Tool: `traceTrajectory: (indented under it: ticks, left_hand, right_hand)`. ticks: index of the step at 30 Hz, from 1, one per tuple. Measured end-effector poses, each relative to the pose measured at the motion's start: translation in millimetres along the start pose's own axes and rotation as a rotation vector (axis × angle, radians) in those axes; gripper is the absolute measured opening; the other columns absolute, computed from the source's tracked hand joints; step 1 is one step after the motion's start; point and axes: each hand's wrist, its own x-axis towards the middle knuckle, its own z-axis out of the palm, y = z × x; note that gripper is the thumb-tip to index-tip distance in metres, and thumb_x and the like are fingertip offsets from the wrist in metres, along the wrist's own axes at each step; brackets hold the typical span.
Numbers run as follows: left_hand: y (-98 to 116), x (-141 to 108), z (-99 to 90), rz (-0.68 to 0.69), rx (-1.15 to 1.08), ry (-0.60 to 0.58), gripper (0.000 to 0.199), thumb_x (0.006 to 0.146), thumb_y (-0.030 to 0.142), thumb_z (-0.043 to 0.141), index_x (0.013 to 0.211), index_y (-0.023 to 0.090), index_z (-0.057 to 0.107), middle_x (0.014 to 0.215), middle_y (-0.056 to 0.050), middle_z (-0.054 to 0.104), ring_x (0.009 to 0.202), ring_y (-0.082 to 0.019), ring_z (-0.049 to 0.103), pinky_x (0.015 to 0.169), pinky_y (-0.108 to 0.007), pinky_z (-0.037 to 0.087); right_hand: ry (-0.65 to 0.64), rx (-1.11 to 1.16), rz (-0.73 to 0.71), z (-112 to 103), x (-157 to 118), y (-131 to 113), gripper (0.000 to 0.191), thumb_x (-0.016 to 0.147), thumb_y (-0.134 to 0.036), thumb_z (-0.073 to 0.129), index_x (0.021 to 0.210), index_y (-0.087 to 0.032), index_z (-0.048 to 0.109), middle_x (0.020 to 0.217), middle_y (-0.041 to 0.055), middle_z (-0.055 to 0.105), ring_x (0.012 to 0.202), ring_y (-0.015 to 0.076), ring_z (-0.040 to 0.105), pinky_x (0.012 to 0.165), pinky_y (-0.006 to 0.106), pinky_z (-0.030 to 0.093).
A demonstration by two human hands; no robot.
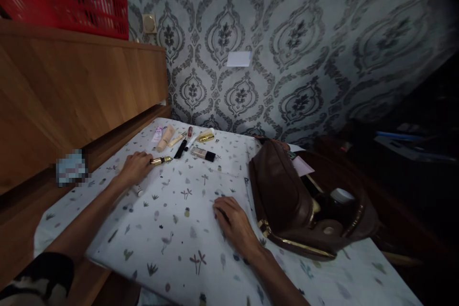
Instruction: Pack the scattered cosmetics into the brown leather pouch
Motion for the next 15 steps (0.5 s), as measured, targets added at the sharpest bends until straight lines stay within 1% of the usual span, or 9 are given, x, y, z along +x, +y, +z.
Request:
traceTrajectory:
  ticks: [1,3,5,7,9,11,13,15]
  left_hand:
    - [-1.7,-0.8,0.1,-0.039,0.014,0.024,0.032,0.096,0.035,0.044,0.114,0.019,0.064,0.120,-0.015,0.063,0.116,-0.036,0.054,0.095,-0.049,0.043]
    - [4.6,0.6,1.1,-0.062,0.027,0.080,0.038,0.097,0.032,0.039,0.126,0.014,0.057,0.131,-0.020,0.056,0.125,-0.038,0.048,0.100,-0.053,0.039]
    - [21.1,7.6,2.6,-0.017,0.021,0.115,0.041,0.099,0.031,0.037,0.134,0.014,0.051,0.142,-0.020,0.050,0.135,-0.036,0.039,0.108,-0.051,0.033]
    - [42.9,20.5,4.4,0.038,0.007,0.115,0.040,0.100,0.033,0.039,0.134,0.016,0.051,0.144,-0.017,0.050,0.140,-0.032,0.036,0.112,-0.046,0.031]
    - [64.4,37.2,6.5,0.056,-0.002,0.093,0.039,0.100,0.039,0.040,0.127,0.015,0.057,0.137,-0.018,0.057,0.135,-0.033,0.043,0.110,-0.046,0.034]
    - [81.3,53.9,8.7,0.042,-0.004,0.058,0.042,0.100,0.042,0.042,0.121,0.011,0.060,0.128,-0.020,0.062,0.127,-0.035,0.051,0.104,-0.048,0.039]
    - [90.9,65.9,10.4,0.016,-0.004,0.014,0.040,0.100,0.040,0.044,0.118,0.008,0.061,0.122,-0.021,0.064,0.118,-0.033,0.058,0.097,-0.047,0.045]
    - [92.1,69.2,11.1,-0.004,-0.001,-0.030,0.036,0.099,0.037,0.049,0.119,0.009,0.060,0.120,-0.017,0.065,0.109,-0.028,0.062,0.092,-0.045,0.050]
  right_hand:
    - [0.004,-0.003,-0.001,0.4,0.1,0.4,0.018,0.094,-0.012,0.048,0.094,-0.020,0.065,0.098,0.0085,0.068,0.096,0.0233,0.061,0.085,0.041,0.054]
    - [0.010,-0.008,-0.005,1.2,0.3,1.2,0.018,0.094,-0.012,0.049,0.092,-0.020,0.065,0.097,0.0082,0.068,0.095,0.0233,0.061,0.084,0.040,0.054]
    - [0.014,-0.015,-0.010,1.5,0.4,1.5,0.018,0.093,-0.010,0.050,0.093,-0.019,0.065,0.096,0.0082,0.069,0.094,0.0235,0.061,0.084,0.040,0.054]
    - [0.013,-0.024,-0.014,1.1,0.5,0.7,0.018,0.092,-0.010,0.050,0.092,-0.019,0.065,0.096,0.0083,0.069,0.093,0.0235,0.061,0.083,0.040,0.054]
    - [0.011,-0.029,-0.015,0.0,0.4,-1.0,0.018,0.093,-0.009,0.049,0.092,-0.019,0.064,0.096,0.0084,0.069,0.093,0.0233,0.061,0.083,0.040,0.054]
    - [0.007,-0.030,-0.015,-1.4,0.2,-2.9,0.019,0.094,-0.009,0.048,0.092,-0.020,0.064,0.096,0.0082,0.068,0.092,0.0229,0.061,0.083,0.040,0.054]
    - [0.002,-0.036,-0.016,-2.3,-0.2,-4.1,0.019,0.094,-0.009,0.048,0.091,-0.020,0.063,0.095,0.0078,0.068,0.092,0.0226,0.061,0.083,0.039,0.054]
    - [-0.007,-0.045,-0.014,-2.5,-0.8,-4.0,0.019,0.093,-0.009,0.048,0.089,-0.020,0.063,0.094,0.0074,0.068,0.093,0.0224,0.061,0.083,0.038,0.053]
